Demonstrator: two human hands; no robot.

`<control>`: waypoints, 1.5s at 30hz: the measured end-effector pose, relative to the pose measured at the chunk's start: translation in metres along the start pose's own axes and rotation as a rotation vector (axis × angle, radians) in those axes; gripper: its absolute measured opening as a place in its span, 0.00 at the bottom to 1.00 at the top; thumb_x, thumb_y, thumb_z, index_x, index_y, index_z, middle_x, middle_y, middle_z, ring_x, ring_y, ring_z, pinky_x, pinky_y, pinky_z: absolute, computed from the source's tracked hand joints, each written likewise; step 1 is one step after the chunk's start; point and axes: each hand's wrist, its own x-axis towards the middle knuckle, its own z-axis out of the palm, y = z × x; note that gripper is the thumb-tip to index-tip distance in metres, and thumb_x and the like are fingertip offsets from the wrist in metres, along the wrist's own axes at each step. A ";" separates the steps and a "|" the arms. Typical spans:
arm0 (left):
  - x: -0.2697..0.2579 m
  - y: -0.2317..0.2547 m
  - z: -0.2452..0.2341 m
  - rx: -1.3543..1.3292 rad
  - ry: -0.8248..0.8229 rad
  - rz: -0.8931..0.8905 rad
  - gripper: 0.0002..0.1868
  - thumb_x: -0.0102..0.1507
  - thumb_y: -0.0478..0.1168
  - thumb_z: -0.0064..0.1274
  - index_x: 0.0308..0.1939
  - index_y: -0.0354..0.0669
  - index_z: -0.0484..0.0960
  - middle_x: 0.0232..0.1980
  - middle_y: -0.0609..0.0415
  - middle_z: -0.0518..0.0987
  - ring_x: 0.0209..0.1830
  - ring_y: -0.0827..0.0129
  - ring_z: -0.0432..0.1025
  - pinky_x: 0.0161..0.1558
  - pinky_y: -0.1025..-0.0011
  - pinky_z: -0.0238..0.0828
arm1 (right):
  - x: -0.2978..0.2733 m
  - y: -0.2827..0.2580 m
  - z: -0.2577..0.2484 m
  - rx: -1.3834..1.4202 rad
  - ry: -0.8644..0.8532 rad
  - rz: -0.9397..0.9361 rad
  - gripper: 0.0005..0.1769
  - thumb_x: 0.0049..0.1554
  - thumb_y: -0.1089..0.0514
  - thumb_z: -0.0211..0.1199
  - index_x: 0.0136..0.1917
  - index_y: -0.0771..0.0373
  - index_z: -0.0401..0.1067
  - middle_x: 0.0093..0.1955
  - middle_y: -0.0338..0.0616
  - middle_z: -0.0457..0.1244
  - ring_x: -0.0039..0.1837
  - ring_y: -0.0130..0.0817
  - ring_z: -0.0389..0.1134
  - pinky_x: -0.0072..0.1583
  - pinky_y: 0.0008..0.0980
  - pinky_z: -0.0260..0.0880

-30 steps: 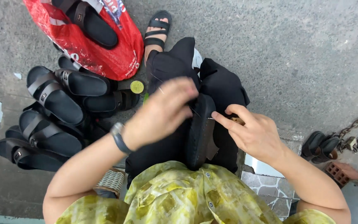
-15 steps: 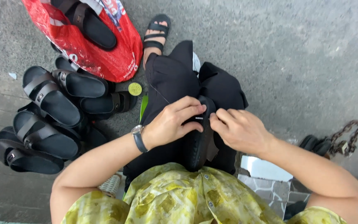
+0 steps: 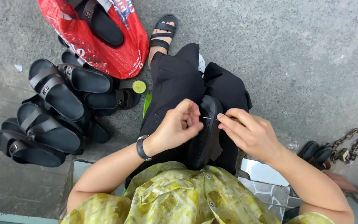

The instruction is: Hand-sewing the sole of a sandal using a needle and thread to repair it.

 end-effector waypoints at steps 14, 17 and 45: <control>0.016 0.045 0.028 0.878 0.157 0.898 0.06 0.62 0.33 0.53 0.29 0.44 0.79 0.26 0.62 0.58 0.20 0.73 0.57 0.21 0.80 0.58 | -0.020 0.007 -0.017 0.050 -0.011 -0.042 0.12 0.57 0.57 0.51 0.54 0.52 0.70 0.48 0.32 0.58 0.29 0.25 0.64 0.32 0.22 0.65; 0.006 0.040 0.030 0.902 0.189 0.939 0.08 0.59 0.31 0.57 0.25 0.44 0.76 0.28 0.58 0.62 0.21 0.70 0.58 0.22 0.77 0.59 | -0.022 0.006 -0.004 -0.019 0.016 -0.071 0.12 0.58 0.57 0.49 0.53 0.54 0.70 0.45 0.34 0.58 0.30 0.27 0.63 0.33 0.25 0.66; 0.131 0.051 -0.019 -0.467 0.128 -0.121 0.25 0.68 0.49 0.37 0.19 0.38 0.68 0.17 0.63 0.50 0.10 0.77 0.52 0.14 0.84 0.43 | -0.001 0.001 0.017 0.794 0.187 0.283 0.05 0.50 0.67 0.59 0.38 0.59 0.73 0.20 0.36 0.56 0.23 0.35 0.62 0.27 0.28 0.62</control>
